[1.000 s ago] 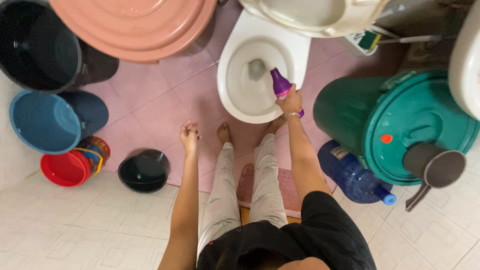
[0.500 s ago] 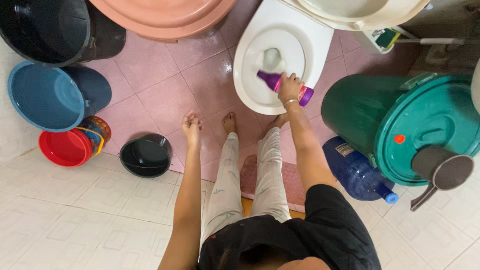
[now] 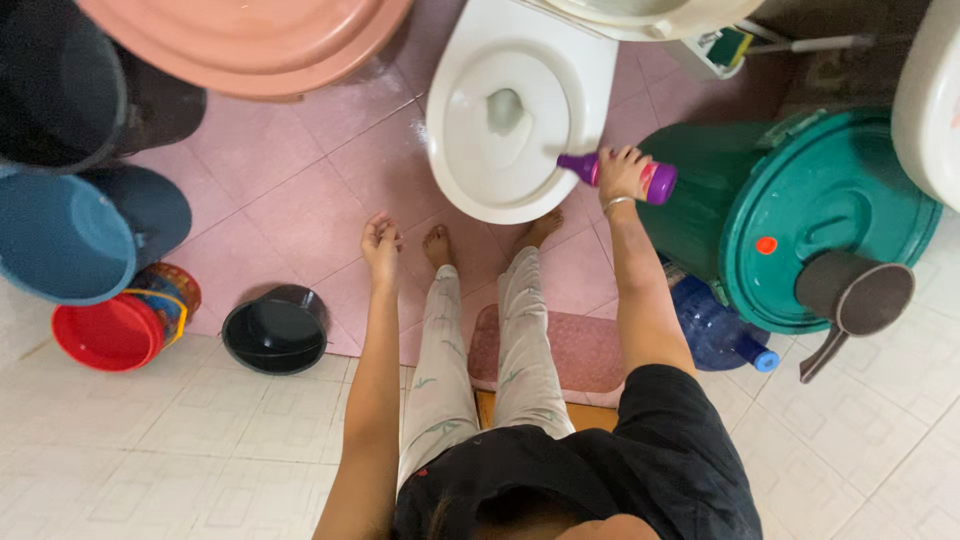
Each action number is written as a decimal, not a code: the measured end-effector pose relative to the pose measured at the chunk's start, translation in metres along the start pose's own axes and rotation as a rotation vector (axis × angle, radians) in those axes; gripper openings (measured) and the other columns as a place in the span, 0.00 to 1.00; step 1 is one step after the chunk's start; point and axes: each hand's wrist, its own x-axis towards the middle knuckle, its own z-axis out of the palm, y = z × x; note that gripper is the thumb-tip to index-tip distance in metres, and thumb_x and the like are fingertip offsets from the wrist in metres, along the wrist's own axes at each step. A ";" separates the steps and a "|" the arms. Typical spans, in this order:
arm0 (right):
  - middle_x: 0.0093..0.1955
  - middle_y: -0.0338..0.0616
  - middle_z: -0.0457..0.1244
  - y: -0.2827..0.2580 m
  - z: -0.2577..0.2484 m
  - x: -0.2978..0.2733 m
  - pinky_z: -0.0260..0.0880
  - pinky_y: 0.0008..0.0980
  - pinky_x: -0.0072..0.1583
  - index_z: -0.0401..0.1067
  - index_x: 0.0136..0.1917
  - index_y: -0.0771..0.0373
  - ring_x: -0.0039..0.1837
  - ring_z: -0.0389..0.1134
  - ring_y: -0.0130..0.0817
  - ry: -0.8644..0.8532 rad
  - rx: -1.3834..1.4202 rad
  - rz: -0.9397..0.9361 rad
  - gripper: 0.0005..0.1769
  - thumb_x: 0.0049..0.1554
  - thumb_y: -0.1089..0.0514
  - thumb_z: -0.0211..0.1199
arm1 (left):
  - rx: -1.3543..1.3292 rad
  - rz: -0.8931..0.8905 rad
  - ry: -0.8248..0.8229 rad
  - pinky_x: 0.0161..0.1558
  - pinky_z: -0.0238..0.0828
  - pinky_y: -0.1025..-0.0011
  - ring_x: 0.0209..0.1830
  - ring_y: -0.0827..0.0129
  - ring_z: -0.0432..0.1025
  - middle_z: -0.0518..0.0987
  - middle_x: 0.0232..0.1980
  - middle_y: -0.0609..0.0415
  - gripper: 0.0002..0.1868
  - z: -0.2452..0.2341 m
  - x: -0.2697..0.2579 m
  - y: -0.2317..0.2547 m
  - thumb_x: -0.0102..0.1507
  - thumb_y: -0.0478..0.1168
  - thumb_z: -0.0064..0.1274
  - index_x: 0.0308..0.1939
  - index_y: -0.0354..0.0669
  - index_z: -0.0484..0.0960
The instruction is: The person cleans a toilet by applying purple cleaning liquid to the seat and inside the bowl, scrubbing with a sponge and a toilet brush, and rinsing with water from a metal pot. The person scrubs the seat, lid, and bowl, then flushes the toilet.
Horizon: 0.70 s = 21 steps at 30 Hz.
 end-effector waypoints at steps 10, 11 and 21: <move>0.60 0.59 0.61 0.024 0.016 0.086 0.59 0.63 0.62 0.67 0.63 0.53 0.64 0.62 0.58 0.094 0.214 0.158 0.18 0.59 0.57 0.60 | 0.004 -0.117 -0.075 0.41 0.72 0.76 0.43 0.75 0.71 0.76 0.49 0.57 0.15 0.116 -0.023 0.021 0.67 0.36 0.52 0.58 0.43 0.77; 0.60 0.59 0.61 0.021 0.015 0.096 0.59 0.62 0.61 0.67 0.62 0.52 0.64 0.62 0.58 0.112 0.233 0.166 0.18 0.59 0.57 0.60 | 0.032 -0.108 -0.102 0.42 0.73 0.76 0.42 0.74 0.72 0.77 0.49 0.58 0.15 0.129 -0.021 0.024 0.68 0.37 0.52 0.59 0.43 0.77; 0.59 0.56 0.60 -0.024 -0.051 0.134 0.60 0.57 0.59 0.63 0.70 0.53 0.61 0.62 0.55 0.314 0.329 0.012 0.31 0.54 0.63 0.64 | 0.173 -0.075 -0.167 0.36 0.73 0.76 0.37 0.76 0.72 0.79 0.43 0.58 0.17 0.201 0.007 0.037 0.65 0.39 0.55 0.58 0.42 0.79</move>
